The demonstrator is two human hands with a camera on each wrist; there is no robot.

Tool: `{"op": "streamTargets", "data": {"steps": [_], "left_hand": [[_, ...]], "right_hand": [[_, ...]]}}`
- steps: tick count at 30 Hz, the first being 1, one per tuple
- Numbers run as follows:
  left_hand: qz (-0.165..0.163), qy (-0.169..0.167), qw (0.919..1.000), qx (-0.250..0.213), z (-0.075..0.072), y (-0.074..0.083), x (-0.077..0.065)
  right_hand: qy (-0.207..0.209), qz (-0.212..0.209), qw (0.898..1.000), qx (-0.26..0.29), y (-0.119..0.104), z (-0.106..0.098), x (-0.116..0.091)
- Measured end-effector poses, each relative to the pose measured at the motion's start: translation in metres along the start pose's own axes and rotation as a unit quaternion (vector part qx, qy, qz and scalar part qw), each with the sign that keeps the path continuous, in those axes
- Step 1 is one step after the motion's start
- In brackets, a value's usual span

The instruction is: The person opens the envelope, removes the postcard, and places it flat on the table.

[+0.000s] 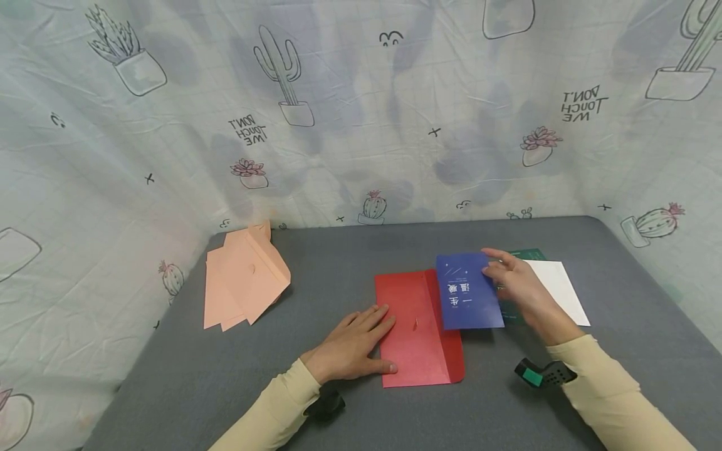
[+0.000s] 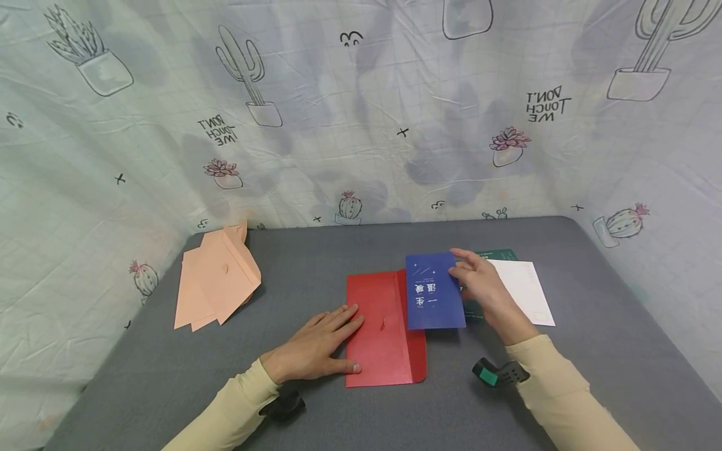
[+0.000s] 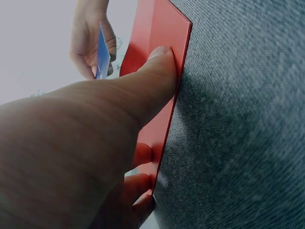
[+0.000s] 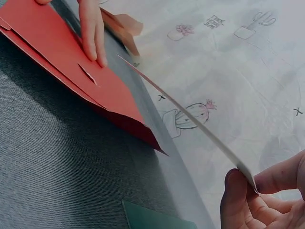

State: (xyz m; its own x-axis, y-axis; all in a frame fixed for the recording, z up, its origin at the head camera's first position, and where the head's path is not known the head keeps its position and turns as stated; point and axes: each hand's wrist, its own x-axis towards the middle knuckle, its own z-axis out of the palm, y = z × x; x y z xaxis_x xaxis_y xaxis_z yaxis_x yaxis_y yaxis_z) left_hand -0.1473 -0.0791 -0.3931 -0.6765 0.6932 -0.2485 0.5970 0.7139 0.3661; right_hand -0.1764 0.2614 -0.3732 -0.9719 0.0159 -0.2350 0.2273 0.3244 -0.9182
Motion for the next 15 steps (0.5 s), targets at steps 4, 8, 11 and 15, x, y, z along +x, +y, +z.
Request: {"op": "streamTargets", "data": {"steps": [4, 8, 11, 15], "left_hand": [[0.001, 0.002, 1.0000, -0.001, 0.000, 0.000, 0.000], [0.002, 0.002, 1.0000, -0.003, 0.000, -0.001, 0.000], [0.003, 0.001, 1.0000, -0.006, 0.000, -0.001, 0.000], [0.003, 0.000, 1.0000, -0.009, 0.000, -0.001, 0.000]], "right_hand": [[0.005, -0.002, 1.000, 0.001, 0.001, -0.005, 0.000], [0.006, -0.004, 1.000, 0.007, 0.001, -0.011, 0.001], [0.004, -0.006, 1.000, 0.018, 0.001, -0.016, 0.001], [0.006, -0.008, 0.999, 0.034, 0.000, -0.024, 0.001]]}}
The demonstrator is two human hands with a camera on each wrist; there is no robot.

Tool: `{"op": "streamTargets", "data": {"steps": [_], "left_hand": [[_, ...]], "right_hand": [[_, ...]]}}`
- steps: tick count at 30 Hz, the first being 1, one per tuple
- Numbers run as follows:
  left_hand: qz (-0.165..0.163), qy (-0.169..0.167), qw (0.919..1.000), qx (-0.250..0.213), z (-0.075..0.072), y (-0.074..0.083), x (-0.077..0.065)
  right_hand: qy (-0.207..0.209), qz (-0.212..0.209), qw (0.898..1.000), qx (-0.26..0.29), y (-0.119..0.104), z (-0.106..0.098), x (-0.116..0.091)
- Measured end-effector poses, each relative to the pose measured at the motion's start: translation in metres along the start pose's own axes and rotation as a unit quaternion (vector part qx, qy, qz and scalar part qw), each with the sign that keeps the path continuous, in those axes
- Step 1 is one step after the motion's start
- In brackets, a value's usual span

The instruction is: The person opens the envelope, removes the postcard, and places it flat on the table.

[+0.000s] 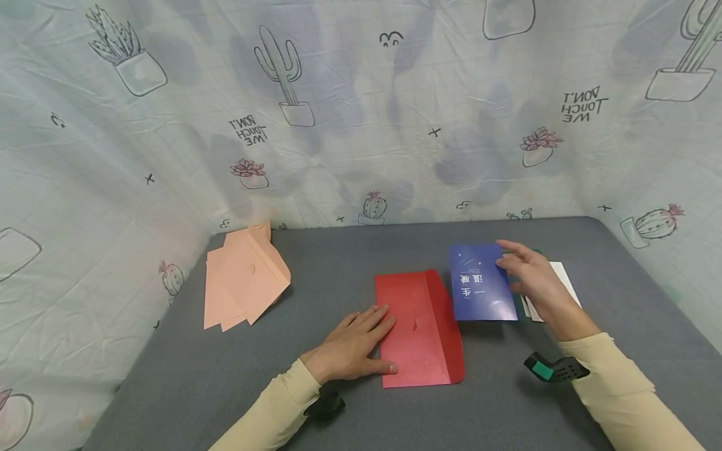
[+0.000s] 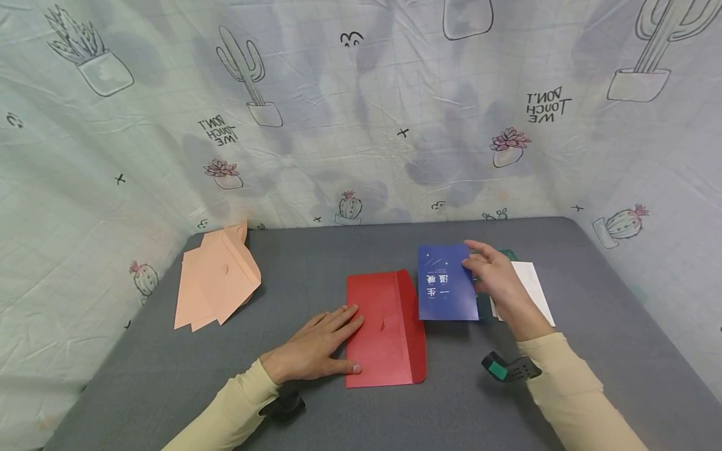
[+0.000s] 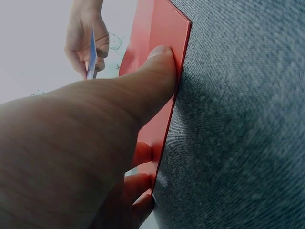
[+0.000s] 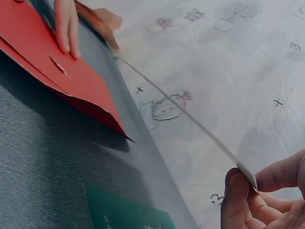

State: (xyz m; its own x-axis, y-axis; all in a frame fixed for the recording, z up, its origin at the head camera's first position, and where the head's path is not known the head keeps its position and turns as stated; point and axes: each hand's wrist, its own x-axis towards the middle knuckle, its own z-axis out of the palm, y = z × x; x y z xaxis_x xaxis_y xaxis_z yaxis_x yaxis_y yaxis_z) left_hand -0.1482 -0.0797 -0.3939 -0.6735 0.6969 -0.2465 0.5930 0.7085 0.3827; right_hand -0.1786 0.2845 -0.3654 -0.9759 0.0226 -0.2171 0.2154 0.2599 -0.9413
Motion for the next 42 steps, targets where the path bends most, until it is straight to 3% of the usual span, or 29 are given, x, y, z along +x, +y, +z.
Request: {"op": "streamTargets", "data": {"steps": [15, 26, 42], "left_hand": [[-0.001, 0.002, 1.0000, 0.005, 0.001, -0.001, 0.001], [-0.002, -0.004, 1.0000, -0.003, -0.001, 0.000, 0.001], [0.000, -0.001, 1.0000, 0.005, 0.000, -0.001, 0.000]], "right_hand": [[0.016, -0.026, 0.997, 0.067, 0.000, -0.021, -0.001], [0.020, -0.016, 1.000, 0.001, -0.001, -0.030, -0.001], [0.034, 0.024, 0.998, -0.037, 0.011, -0.038, 0.004]]}}
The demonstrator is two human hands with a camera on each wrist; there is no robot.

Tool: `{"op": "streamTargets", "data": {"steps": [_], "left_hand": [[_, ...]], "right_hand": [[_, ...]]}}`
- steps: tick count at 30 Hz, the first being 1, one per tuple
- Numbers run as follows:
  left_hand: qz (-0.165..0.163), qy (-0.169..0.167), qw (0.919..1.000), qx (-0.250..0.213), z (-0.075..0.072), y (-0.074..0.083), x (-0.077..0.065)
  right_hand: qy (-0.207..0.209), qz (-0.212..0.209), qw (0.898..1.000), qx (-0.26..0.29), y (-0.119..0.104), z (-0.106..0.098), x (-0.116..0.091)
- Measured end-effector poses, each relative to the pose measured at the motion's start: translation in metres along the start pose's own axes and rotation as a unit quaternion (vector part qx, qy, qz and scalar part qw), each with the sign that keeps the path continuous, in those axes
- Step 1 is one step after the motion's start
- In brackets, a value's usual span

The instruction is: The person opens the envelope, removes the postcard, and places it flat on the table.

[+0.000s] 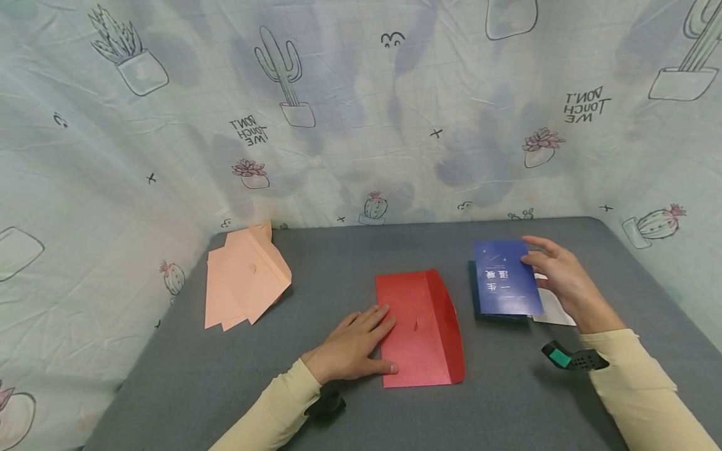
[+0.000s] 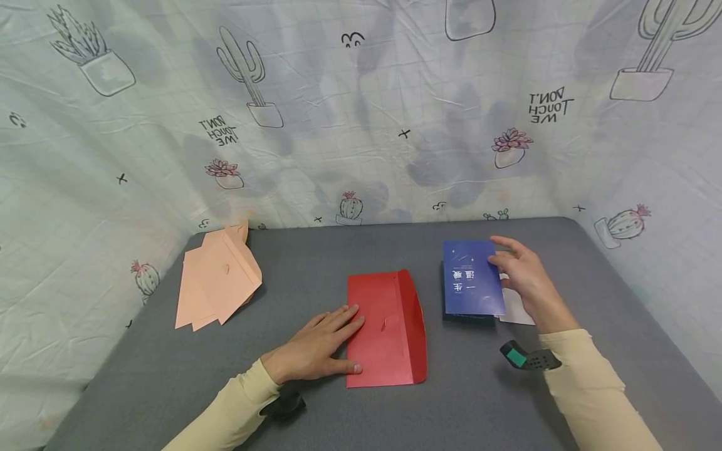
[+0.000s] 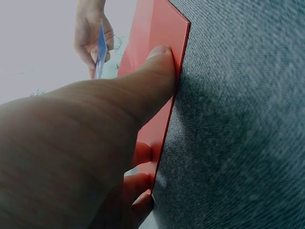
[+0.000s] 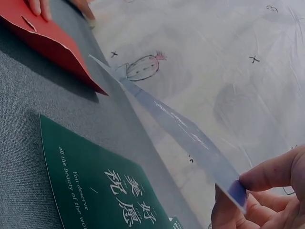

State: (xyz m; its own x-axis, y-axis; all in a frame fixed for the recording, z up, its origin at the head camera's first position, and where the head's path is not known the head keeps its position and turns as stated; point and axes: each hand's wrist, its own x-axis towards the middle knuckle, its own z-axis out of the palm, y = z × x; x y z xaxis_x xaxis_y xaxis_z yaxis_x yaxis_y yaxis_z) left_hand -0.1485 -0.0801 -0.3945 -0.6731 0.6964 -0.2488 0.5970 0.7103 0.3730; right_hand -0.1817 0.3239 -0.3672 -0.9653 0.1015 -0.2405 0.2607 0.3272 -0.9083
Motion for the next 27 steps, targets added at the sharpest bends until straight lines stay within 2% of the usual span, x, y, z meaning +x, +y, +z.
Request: {"op": "streamTargets", "data": {"steps": [16, 27], "left_hand": [[-0.003, 0.003, 1.0000, 0.002, -0.001, 0.001, -0.001], [-0.004, 0.004, 1.0000, 0.004, 0.000, 0.002, -0.001]], "right_hand": [[-0.009, 0.032, 0.999, 0.012, 0.008, -0.006, 0.003], [0.009, 0.031, 0.999, -0.041, 0.020, -0.007, 0.007]]}}
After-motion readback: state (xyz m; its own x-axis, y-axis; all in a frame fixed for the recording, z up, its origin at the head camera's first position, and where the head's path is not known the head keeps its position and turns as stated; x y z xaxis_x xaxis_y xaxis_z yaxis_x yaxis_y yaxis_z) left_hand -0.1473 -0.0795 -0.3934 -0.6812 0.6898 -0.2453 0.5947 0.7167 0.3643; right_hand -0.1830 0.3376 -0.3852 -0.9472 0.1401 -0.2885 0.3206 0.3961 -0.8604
